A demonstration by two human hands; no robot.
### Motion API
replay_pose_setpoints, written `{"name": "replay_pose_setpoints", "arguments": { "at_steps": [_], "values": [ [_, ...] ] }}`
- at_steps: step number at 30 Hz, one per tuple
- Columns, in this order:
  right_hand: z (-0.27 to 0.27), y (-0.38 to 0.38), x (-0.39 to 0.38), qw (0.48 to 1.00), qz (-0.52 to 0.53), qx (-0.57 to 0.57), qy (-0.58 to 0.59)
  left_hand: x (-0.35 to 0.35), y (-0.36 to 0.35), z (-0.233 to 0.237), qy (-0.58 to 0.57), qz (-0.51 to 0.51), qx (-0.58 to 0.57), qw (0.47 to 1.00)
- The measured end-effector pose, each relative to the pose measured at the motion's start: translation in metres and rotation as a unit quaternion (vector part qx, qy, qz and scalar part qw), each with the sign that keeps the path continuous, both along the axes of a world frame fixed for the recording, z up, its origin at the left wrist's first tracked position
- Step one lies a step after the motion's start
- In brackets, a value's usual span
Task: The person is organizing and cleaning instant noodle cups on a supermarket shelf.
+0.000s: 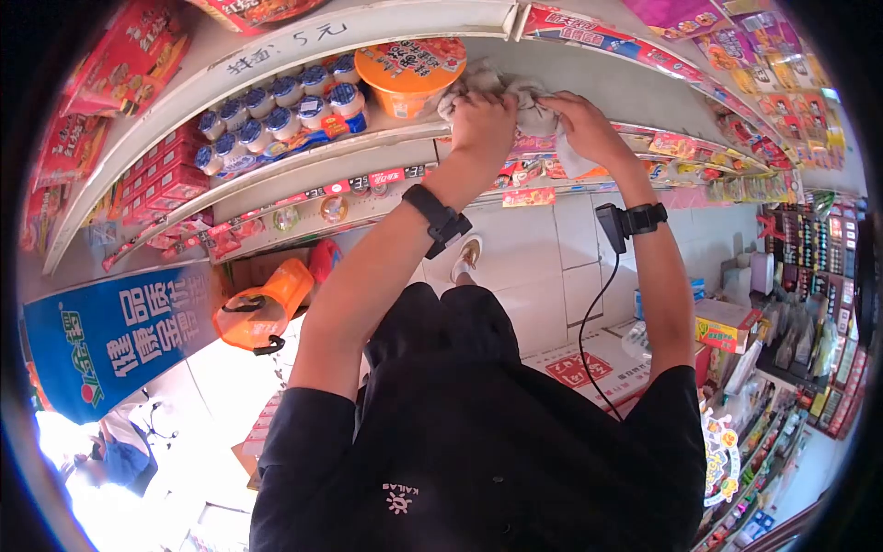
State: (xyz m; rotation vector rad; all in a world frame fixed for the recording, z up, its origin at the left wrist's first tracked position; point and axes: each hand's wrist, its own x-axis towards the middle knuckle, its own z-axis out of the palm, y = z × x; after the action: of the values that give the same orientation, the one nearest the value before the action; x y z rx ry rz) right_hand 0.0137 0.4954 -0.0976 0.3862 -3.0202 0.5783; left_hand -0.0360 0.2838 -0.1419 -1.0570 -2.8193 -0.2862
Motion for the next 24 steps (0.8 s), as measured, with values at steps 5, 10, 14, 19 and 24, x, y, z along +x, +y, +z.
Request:
{"name": "replay_pose_setpoints", "arguments": {
  "at_steps": [5,10,14,19,24],
  "values": [
    [0.008,-0.004,0.007,0.999,-0.014,-0.021,-0.033,0.010,0.007,0.010,0.046,0.030,-0.132,0.990],
    [0.030,-0.010,0.035,1.000,-0.024,0.005,0.019,0.029,0.025,0.051,0.030,-0.031,-0.298,0.954],
    [0.041,0.006,0.051,0.996,-0.081,-0.002,0.034,0.041,0.035,0.067,0.046,-0.091,-0.379,0.920],
    [0.049,0.014,0.067,0.984,-0.137,-0.024,0.113,0.035,0.044,0.053,0.225,-0.024,-0.012,0.974],
    [0.035,0.024,0.059,0.968,-0.184,-0.031,0.170,0.004,0.047,0.052,0.252,-0.079,0.106,0.959]
  ]
}}
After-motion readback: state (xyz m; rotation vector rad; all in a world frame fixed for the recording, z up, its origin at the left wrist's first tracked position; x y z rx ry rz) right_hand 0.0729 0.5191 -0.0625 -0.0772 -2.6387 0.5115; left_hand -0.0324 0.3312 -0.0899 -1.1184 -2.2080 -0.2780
